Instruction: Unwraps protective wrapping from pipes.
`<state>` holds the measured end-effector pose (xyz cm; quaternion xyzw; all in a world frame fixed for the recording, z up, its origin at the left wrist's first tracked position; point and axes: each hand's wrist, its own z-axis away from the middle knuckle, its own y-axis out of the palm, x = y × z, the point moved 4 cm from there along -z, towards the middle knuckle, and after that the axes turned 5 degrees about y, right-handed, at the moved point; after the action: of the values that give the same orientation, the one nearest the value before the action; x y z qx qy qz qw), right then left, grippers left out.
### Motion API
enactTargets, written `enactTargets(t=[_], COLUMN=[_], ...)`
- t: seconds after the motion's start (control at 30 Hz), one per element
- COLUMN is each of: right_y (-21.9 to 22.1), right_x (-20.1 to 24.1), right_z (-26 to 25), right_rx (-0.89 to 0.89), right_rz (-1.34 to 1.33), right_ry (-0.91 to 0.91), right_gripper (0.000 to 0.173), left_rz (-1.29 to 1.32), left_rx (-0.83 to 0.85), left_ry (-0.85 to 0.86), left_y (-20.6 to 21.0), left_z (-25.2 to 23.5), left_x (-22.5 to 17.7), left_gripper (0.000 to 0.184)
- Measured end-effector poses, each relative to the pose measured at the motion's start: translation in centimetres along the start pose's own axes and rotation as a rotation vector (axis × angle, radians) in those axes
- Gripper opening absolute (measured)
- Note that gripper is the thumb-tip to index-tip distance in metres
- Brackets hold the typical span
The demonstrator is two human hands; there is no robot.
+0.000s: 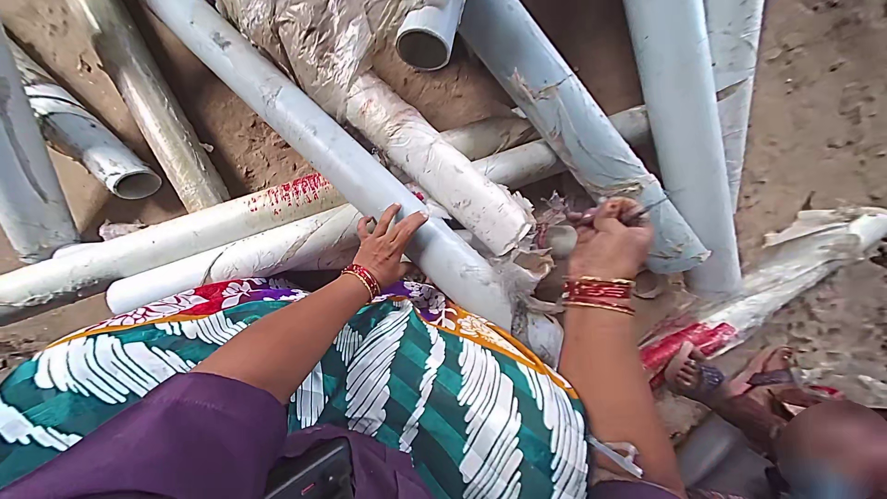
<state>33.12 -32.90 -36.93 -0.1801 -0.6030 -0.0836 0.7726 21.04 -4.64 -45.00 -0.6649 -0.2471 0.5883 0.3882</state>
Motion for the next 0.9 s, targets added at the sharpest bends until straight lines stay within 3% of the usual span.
enactTargets(t=[0.1, 0.2, 0.3, 0.43, 0.5, 0.53, 0.67, 0.7, 0.8, 0.9], right_y=[-3.8, -3.5, -0.2, 2.7, 3.5, 3.6, 3.5, 3.6, 3.9, 3.6], right_x=[4.6, 5.8, 1.9, -3.7, -4.5, -4.7, -5.7, -5.7, -5.3, -4.8], right_z=[-2.1, -0.8, 2.5, 7.5, 8.3, 8.5, 8.5, 8.3, 7.5, 6.6], right_rx=[-0.076, 0.181, 0.596, 0.873, 0.866, 0.852, 0.675, 0.637, 0.602, 0.529], right_rz=[-0.135, 0.080, 0.250, 0.706, 0.868, 0.923, 0.839, 0.819, 0.802, 0.721], right_ry=[-0.030, -0.016, -0.011, -0.224, -0.284, -0.330, -0.550, -0.550, -0.349, -0.019], right_gripper=[0.021, 0.021, 0.011, 0.037, 0.060, 0.061, 0.020, 0.017, 0.012, 0.015], left_rz=[0.010, 0.054, 0.060, 0.021, -0.020, -0.040, -0.064, -0.043, 0.068, 0.167], left_rx=[-0.007, -0.015, -0.089, -0.136, -0.148, -0.138, 0.090, 0.166, 0.316, 0.243], left_ry=[0.025, 0.013, 0.050, 0.192, 0.273, 0.280, 0.018, -0.058, -0.256, -0.280], left_y=[-0.1, -0.6, -0.8, -1.5, -1.6, -1.5, -1.4, -1.5, -1.9, -2.3], left_z=[1.0, 0.8, 0.2, -0.7, -1.3, -1.6, -3.0, -3.3, -4.1, -4.0], left_x=[0.4, 0.2, 0.0, -1.0, -1.5, -1.9, -3.1, -3.2, -3.0, -2.6], left_gripper=[0.083, 0.074, 0.057, 0.024, 0.017, 0.016, 0.023, 0.025, 0.028, 0.026])
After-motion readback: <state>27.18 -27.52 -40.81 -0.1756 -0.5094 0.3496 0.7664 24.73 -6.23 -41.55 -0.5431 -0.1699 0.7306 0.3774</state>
